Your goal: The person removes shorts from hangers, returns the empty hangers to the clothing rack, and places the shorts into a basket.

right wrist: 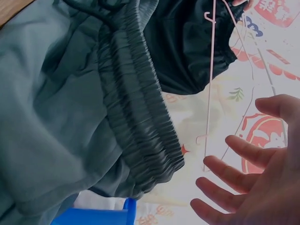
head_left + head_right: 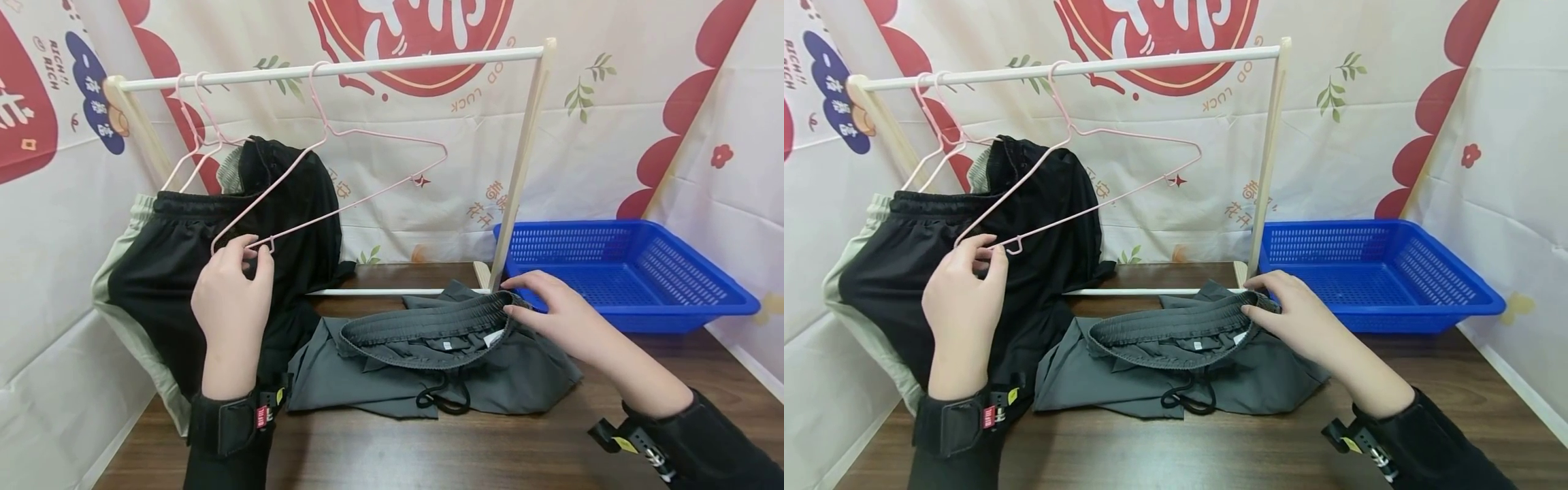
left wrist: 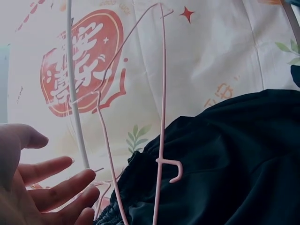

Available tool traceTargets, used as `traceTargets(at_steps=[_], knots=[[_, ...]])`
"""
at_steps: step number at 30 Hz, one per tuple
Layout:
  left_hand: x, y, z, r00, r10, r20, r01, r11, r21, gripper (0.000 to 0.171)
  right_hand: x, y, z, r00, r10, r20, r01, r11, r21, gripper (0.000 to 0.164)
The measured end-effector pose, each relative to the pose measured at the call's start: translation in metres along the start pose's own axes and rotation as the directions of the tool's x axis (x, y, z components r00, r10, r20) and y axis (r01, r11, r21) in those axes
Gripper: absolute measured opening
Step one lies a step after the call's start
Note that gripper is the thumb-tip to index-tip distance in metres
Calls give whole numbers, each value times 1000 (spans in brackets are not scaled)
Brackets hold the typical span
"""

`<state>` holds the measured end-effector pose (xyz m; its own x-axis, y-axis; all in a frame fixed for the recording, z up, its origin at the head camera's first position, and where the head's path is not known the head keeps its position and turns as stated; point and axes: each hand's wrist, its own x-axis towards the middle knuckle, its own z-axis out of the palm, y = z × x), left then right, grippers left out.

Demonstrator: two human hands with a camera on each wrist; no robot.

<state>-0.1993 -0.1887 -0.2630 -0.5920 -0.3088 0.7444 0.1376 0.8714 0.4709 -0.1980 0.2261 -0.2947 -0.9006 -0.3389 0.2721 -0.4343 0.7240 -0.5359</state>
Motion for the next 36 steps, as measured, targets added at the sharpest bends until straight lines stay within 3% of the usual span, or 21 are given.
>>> traceTargets(at_steps=[9,14,20,29,36], knots=[[-10,0,9,999,-4,47,5,1000,-26,31,-1,18,6,991,60,120,-48,994,-100,95],[-13,3,12,997,-10,75,13,999,-32,31,0,29,13,991,51,123,-31,986,-162,101],[-18,4,13,996,-16,83,19,999,-42,31,7,38,21,998,3,57,8,978,-208,87],[-20,3,13,997,-18,74,23,998,-66,31,14,33,21,1000,6,-6,-7,984,-180,19],[-19,2,6,996,-42,74,48,995,-84,31,25,15,22,995,96,6,-95,992,-87,12]])
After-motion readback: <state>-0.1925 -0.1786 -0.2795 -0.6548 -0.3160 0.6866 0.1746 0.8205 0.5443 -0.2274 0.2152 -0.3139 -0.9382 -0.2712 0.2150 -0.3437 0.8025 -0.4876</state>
